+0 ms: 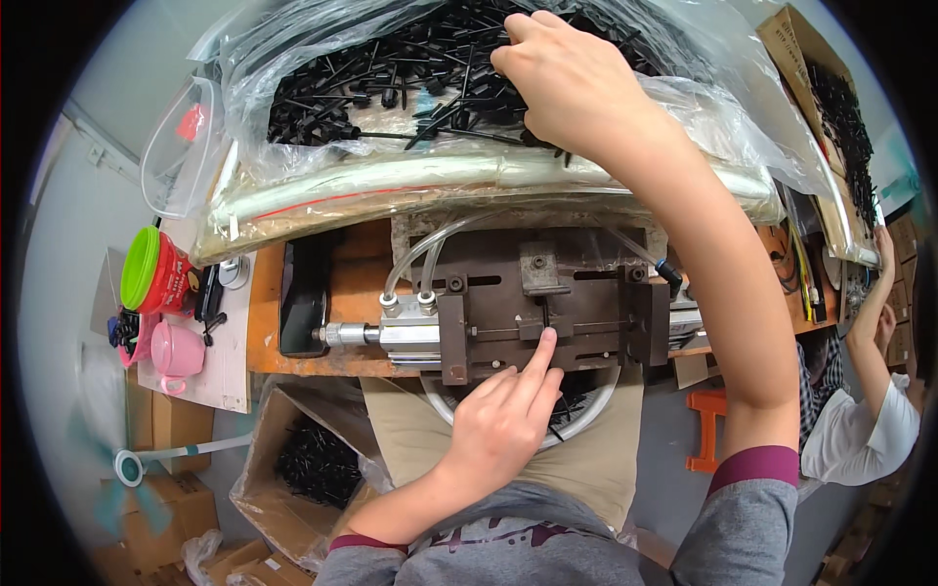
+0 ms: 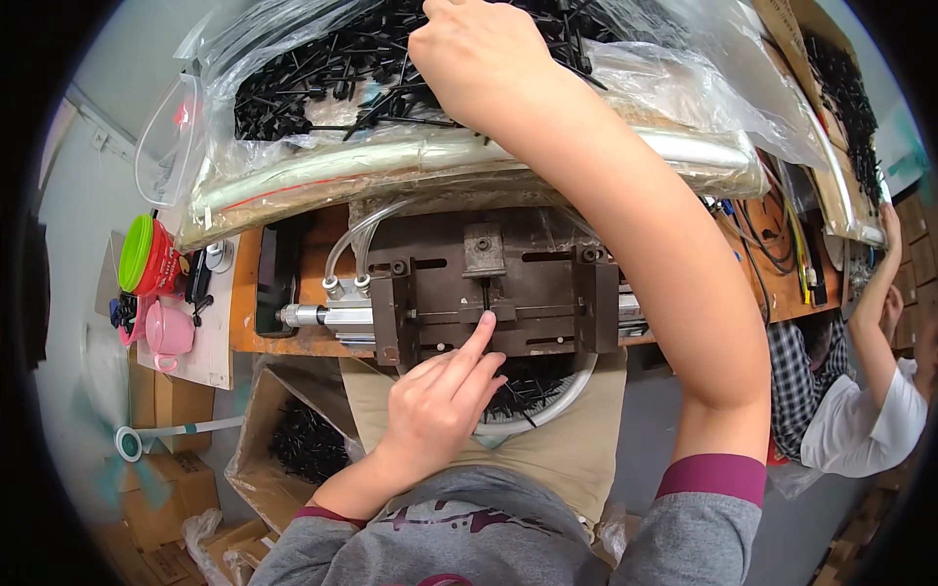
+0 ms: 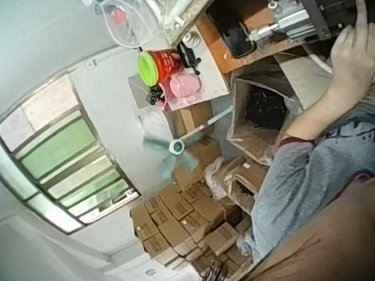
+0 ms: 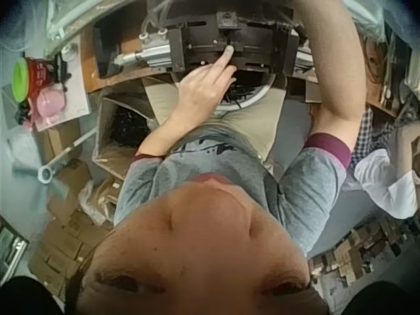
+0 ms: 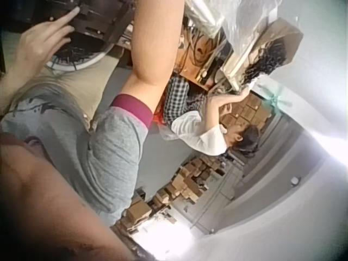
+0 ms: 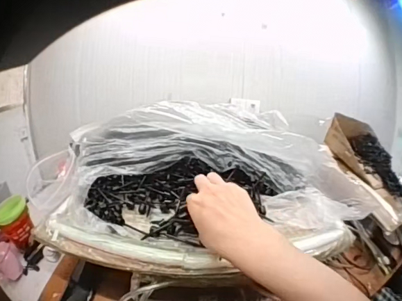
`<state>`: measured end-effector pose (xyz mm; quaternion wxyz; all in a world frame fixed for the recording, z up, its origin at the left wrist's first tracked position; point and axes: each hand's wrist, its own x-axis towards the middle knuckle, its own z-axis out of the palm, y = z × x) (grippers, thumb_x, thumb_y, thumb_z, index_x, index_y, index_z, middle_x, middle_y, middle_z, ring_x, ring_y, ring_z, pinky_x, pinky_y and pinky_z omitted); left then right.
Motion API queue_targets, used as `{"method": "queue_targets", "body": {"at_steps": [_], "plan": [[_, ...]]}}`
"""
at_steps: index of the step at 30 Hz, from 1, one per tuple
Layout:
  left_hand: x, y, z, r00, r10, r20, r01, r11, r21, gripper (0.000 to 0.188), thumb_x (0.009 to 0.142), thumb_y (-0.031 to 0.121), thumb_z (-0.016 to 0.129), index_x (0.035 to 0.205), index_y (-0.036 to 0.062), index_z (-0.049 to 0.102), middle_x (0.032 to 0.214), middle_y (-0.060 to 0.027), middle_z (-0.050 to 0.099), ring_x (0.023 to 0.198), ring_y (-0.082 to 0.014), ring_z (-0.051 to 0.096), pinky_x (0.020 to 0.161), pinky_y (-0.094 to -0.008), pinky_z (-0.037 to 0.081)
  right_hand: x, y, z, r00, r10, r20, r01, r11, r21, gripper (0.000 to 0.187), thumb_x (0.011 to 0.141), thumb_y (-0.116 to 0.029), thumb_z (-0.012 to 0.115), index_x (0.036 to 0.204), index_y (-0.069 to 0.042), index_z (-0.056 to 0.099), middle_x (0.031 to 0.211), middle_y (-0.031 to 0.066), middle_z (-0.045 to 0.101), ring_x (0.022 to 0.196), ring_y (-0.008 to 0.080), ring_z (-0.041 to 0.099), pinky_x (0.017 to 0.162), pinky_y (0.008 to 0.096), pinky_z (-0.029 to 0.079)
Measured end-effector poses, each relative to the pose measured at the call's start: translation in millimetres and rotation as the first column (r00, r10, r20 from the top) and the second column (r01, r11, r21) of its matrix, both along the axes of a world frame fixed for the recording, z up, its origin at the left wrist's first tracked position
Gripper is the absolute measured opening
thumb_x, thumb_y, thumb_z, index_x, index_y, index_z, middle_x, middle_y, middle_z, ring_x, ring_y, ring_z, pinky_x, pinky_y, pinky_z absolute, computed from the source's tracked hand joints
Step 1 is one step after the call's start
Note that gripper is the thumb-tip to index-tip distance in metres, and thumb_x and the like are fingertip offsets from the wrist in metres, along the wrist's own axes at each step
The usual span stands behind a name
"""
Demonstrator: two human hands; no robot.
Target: The person is assembling small black plastic components using a pneumatic clamping machine.
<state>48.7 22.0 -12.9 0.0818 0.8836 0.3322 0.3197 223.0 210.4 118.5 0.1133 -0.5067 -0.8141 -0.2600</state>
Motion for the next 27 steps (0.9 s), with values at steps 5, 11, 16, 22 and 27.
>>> {"method": "queue_targets", "body": {"at_steps": [5, 11, 16, 22, 27], "plan": [[0.9, 5.1, 1.9, 1.000, 0.001, -0.009, -0.001, 1.000, -0.014, 0.024, 0.072, 0.012, 0.079, 0.092, 0.0029, 0.068, 0.130, -0.0159, 0.063, 0.074, -0.0214, 0.069, 0.070, -0.0301, 0.056, 7.0, 6.8, -0.9, 1.000, -0.010, -0.009, 0.011, 0.998, 0.059, 0.026, 0.066, 0.004, 0.069, 0.091, -0.001, 0.063, 0.101, 0.0087, 0.057, 0.101, 0.0275, 0.060, 0.079, 0.0380, 0.056], [-0.4, 4.2, 3.1, 1.000, 0.006, -0.030, -0.007, 0.999, -0.043, 0.024, 0.072, 0.012, 0.079, 0.092, 0.0040, 0.069, 0.130, -0.0145, 0.064, 0.064, -0.0179, 0.067, 0.061, -0.0266, 0.053, 28.4, -5.6, 5.8, 0.999, -0.031, 0.014, 0.032, 0.998, -0.048, 0.029, 0.071, 0.003, 0.069, 0.098, -0.001, 0.060, 0.101, 0.0113, 0.058, 0.094, 0.0338, 0.064, 0.079, 0.0436, 0.054], [-2.3, 5.2, -3.4, 1.000, -0.018, -0.010, 0.018, 1.000, -0.022, 0.023, 0.074, 0.011, 0.076, 0.093, 0.0025, 0.067, 0.131, -0.0167, 0.062, 0.058, -0.0153, 0.061, 0.058, -0.0262, 0.051, 46.3, -13.9, 18.4, 0.999, 0.042, 0.016, -0.041, 0.999, -0.031, 0.026, 0.075, 0.001, 0.069, 0.100, -0.001, 0.060, 0.103, 0.0111, 0.060, 0.096, 0.0339, 0.062, 0.083, 0.0441, 0.052], [-1.9, 5.9, -1.9, 0.999, -0.022, -0.033, 0.021, 1.000, -0.013, 0.022, 0.073, 0.011, 0.078, 0.092, 0.0034, 0.068, 0.130, -0.0159, 0.063, 0.058, -0.0151, 0.063, 0.057, -0.0254, 0.051, 74.8, -22.1, 32.8, 0.998, 0.059, 0.014, -0.058, 0.997, -0.041, 0.018, 0.083, 0.000, 0.066, 0.100, -0.002, 0.061, 0.103, 0.0110, 0.061, 0.097, 0.0339, 0.062, 0.085, 0.0444, 0.049], [-3.0, 5.5, -1.7, 0.999, -0.019, -0.051, 0.018, 1.000, -0.008, 0.022, 0.072, 0.011, 0.079, 0.091, 0.0043, 0.068, 0.131, -0.0152, 0.063, 0.059, -0.0159, 0.064, 0.057, -0.0254, 0.051, 93.9, -27.7, 45.4, 0.998, 0.056, -0.021, -0.057, 0.996, -0.066, 0.020, 0.085, -0.001, 0.066, 0.104, 0.000, 0.061, 0.101, 0.0118, 0.062, 0.095, 0.0345, 0.062, 0.081, 0.0439, 0.049]]}}
